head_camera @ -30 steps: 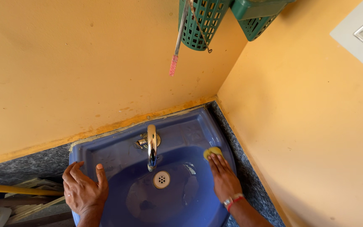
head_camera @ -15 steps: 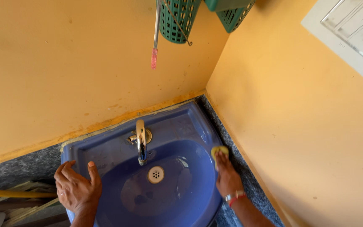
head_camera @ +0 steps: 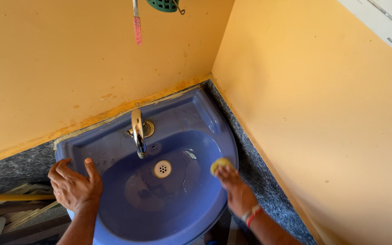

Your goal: The person washes their hands, then uses a yellow sponge to scrub the blue sink basin, faucet, and surrounding countertop. The person repeatedly rinses the sponge and scrubs different areas of the sink.

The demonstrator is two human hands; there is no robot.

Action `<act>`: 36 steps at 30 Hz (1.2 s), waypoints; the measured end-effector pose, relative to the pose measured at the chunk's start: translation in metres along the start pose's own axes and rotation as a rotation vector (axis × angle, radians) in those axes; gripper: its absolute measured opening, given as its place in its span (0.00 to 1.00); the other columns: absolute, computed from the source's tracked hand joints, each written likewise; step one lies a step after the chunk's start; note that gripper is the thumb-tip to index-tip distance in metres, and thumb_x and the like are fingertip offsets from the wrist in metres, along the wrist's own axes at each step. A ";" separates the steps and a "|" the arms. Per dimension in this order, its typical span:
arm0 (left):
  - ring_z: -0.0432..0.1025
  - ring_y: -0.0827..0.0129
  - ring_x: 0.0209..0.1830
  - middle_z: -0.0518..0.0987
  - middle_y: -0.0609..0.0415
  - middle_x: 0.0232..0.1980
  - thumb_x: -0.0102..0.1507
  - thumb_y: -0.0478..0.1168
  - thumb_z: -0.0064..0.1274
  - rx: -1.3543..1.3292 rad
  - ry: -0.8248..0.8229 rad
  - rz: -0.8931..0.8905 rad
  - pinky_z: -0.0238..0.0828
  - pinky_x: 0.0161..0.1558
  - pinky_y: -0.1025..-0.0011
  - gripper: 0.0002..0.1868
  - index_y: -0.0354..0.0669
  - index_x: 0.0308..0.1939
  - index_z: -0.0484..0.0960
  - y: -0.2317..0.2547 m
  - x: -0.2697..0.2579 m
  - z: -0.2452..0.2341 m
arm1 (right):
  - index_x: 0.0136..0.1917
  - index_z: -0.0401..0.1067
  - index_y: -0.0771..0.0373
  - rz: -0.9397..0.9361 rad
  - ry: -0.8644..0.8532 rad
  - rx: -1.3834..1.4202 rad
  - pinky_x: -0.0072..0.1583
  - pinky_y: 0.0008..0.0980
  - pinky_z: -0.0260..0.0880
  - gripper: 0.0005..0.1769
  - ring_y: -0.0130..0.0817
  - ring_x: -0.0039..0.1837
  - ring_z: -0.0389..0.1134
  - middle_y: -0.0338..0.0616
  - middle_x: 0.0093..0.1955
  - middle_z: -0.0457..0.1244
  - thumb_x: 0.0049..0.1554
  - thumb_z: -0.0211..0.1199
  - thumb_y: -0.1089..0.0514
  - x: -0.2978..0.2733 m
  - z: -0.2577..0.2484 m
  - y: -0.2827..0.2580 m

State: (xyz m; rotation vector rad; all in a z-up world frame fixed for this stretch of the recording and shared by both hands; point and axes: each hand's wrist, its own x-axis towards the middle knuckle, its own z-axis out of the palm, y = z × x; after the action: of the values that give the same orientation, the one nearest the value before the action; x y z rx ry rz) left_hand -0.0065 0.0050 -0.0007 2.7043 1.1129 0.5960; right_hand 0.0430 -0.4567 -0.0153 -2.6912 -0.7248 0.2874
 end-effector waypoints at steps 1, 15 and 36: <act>0.62 0.46 0.68 0.63 0.39 0.67 0.75 0.69 0.38 -0.003 -0.003 -0.004 0.64 0.61 0.47 0.38 0.38 0.70 0.66 -0.001 0.000 0.000 | 0.79 0.54 0.54 -0.026 0.026 0.038 0.78 0.41 0.45 0.38 0.40 0.82 0.49 0.45 0.81 0.51 0.58 0.52 0.73 -0.020 0.007 -0.011; 0.62 0.46 0.68 0.63 0.39 0.68 0.76 0.66 0.40 -0.016 0.012 0.033 0.63 0.64 0.46 0.35 0.37 0.69 0.66 -0.001 -0.002 -0.003 | 0.73 0.66 0.55 0.043 0.318 0.180 0.75 0.34 0.63 0.32 0.42 0.77 0.60 0.46 0.76 0.58 0.58 0.55 0.74 0.088 -0.016 0.057; 0.61 0.46 0.70 0.63 0.40 0.69 0.76 0.62 0.39 -0.019 0.000 0.032 0.62 0.65 0.46 0.32 0.38 0.67 0.68 0.003 -0.007 -0.011 | 0.75 0.64 0.42 0.370 -0.005 0.411 0.66 0.26 0.73 0.34 0.29 0.72 0.65 0.29 0.81 0.52 0.61 0.49 0.70 0.017 -0.011 0.034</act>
State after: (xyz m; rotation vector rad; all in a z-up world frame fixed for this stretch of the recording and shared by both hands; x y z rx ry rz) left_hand -0.0134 -0.0020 0.0082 2.7111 1.0598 0.6079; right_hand 0.0755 -0.4790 -0.0200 -2.4068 -0.1367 0.4757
